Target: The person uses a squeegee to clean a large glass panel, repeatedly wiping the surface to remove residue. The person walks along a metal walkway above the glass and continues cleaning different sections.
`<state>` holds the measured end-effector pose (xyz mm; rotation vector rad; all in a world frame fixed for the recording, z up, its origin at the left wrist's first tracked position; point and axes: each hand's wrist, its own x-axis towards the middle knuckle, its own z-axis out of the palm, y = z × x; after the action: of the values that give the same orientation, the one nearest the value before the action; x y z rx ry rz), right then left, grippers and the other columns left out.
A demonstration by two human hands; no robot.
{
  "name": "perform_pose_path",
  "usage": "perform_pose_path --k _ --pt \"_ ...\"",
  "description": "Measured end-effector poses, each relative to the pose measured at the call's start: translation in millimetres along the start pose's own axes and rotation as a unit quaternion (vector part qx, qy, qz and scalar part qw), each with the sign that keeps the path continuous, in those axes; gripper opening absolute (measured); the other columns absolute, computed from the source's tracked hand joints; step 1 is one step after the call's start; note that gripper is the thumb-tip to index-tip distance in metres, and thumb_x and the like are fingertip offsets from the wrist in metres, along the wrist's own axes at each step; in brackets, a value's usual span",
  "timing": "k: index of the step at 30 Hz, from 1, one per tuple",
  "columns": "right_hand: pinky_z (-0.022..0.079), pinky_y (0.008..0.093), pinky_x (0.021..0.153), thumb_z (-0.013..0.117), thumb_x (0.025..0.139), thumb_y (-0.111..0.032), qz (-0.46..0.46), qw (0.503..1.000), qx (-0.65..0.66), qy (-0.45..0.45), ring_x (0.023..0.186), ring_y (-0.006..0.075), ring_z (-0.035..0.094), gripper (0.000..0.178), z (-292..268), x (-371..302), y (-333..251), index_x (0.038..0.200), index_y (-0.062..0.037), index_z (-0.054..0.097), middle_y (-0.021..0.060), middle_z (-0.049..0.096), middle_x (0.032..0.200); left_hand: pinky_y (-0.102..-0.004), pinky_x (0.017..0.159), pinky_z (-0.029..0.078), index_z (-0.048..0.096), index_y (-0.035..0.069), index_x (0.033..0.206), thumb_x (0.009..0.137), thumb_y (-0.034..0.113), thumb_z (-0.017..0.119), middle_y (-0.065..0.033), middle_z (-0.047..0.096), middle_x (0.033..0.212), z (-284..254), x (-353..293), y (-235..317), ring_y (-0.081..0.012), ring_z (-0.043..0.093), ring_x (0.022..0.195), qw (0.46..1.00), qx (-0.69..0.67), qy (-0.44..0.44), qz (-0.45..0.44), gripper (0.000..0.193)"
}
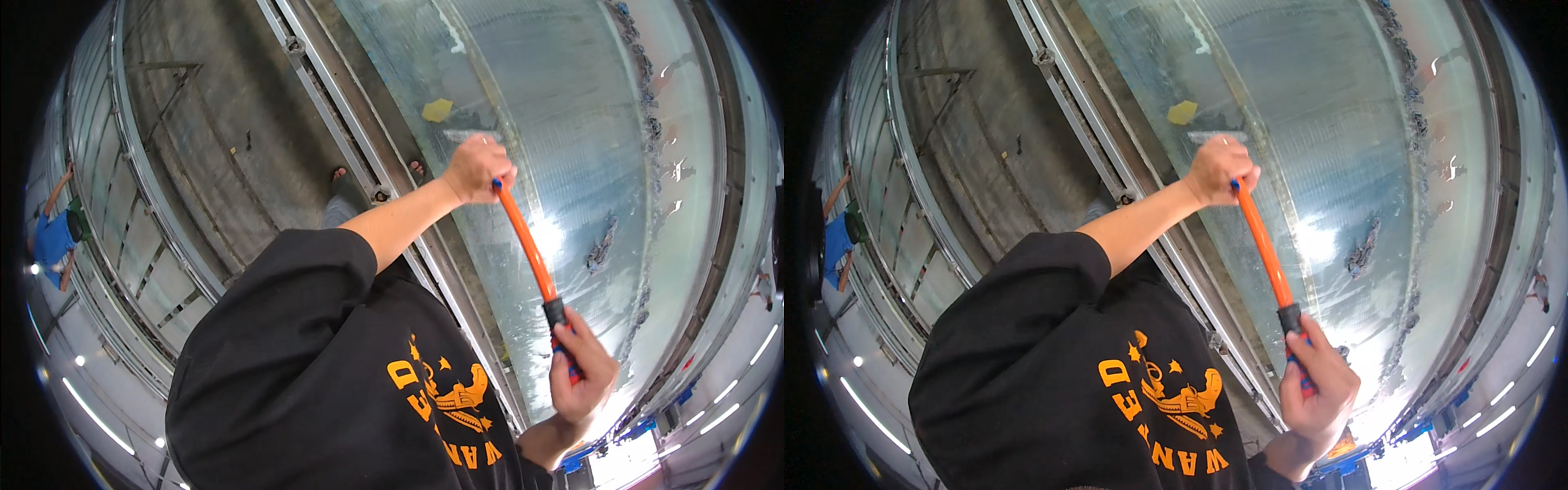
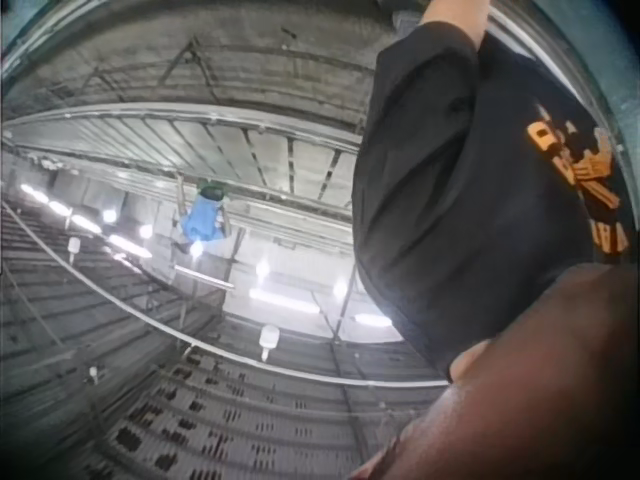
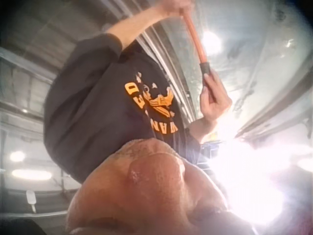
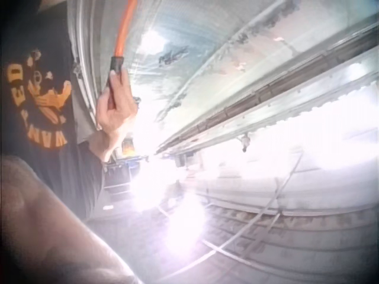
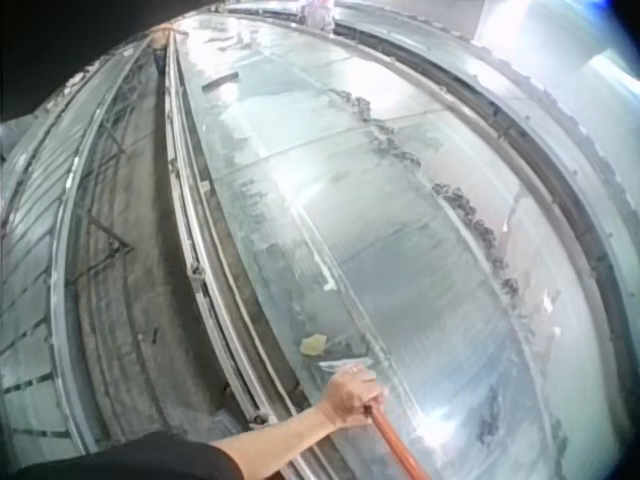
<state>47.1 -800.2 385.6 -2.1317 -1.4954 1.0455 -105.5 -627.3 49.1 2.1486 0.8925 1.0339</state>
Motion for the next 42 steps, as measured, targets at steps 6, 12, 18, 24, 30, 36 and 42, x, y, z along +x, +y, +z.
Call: perform_pose_path --k 6,12,18,24,30,36,42 --pt "0.062 0.0325 0.074 0.066 0.071 0.008 0.000 0.999 -0.019 -0.051 0.085 0.0314 0.082 0.042 -31.8 28.4 -5.0 0.109 0.0054 0.082 0.0362 0.076 0.119 -0.0407 0.067 0.051 0.048 0.013 0.058 0.082 0.012 0.078 -0.0049 0.048 0.058 -0.8 8.2 2.7 -0.0289 0.057 0.059 0.999 -0.013 0.031 -0.007 0.038" --pt "0.059 0.0316 0.067 0.069 0.072 0.005 -0.015 0.996 -0.029 -0.081 0.076 0.0275 0.080 0.040 -53.0 47.5 5.5 0.109 0.0002 0.083 0.0293 0.078 0.123 -0.0419 0.059 0.047 0.042 0.012 0.057 0.079 0.008 0.076 -0.0066 0.046 0.056 5.1 12.4 10.3 -0.0309 0.052 0.053 0.996 -0.034 0.086 -0.013 0.041" --pt "0.061 0.0314 0.068 0.066 0.069 0.007 0.015 0.997 -0.049 -0.055 0.079 0.0295 0.082 0.041 -28.6 74.9 -17.6 0.107 0.0034 0.084 0.0322 0.078 0.119 -0.0404 0.062 0.048 0.044 0.015 0.056 0.079 0.013 0.078 -0.0049 0.051 0.057 -10.4 45.5 -33.5 -0.0276 0.055 0.055 0.996 0.050 0.079 -0.006 0.041" --pt "0.063 0.0318 0.071 0.064 0.068 0.007 -0.033 0.994 -0.104 -0.023 0.083 0.0321 0.083 0.042 -11.9 89.6 -41.7 0.106 0.0050 0.083 0.0348 0.077 0.117 -0.0378 0.070 0.052 0.053 0.021 0.058 0.074 0.016 0.081 0.0011 0.054 0.059 -8.1 56.0 -49.0 -0.0236 0.062 0.063 0.998 0.014 0.053 -0.015 0.032" --pt "0.058 0.0310 0.061 0.070 0.077 0.006 -0.024 0.996 -0.078 -0.043 0.073 0.0251 0.080 0.034 -49.2 65.4 -13.0 0.108 0.0019 0.083 0.0294 0.079 0.117 -0.0410 0.061 0.045 0.046 0.017 0.056 0.082 0.011 0.078 -0.0027 0.049 0.056 20.7 34.4 -11.7 -0.0253 0.054 0.055 0.995 -0.030 0.098 -0.006 0.041" --pt "0.058 0.0276 0.061 0.070 0.073 0.008 -0.038 0.995 -0.088 -0.037 0.078 0.0252 0.082 0.033 -53.9 58.9 3.7 0.103 0.0050 0.083 0.0325 0.079 0.112 -0.0407 0.060 0.045 0.048 0.020 0.057 0.082 0.013 0.079 0.0004 0.050 0.055 23.0 29.0 8.1 -0.0220 0.053 0.054 0.995 -0.005 0.102 -0.015 0.040" --pt "0.059 0.0299 0.062 0.073 0.073 0.006 -0.094 0.990 -0.104 0.007 0.072 0.0280 0.081 0.030 2.6 115.2 -29.2 0.100 0.0019 0.084 0.0302 0.079 0.111 -0.0402 0.066 0.047 0.050 0.021 0.060 0.074 0.014 0.079 0.0011 0.053 0.059 -23.9 57.0 -75.8 -0.0227 0.060 0.063 0.993 0.070 0.094 0.000 0.033"
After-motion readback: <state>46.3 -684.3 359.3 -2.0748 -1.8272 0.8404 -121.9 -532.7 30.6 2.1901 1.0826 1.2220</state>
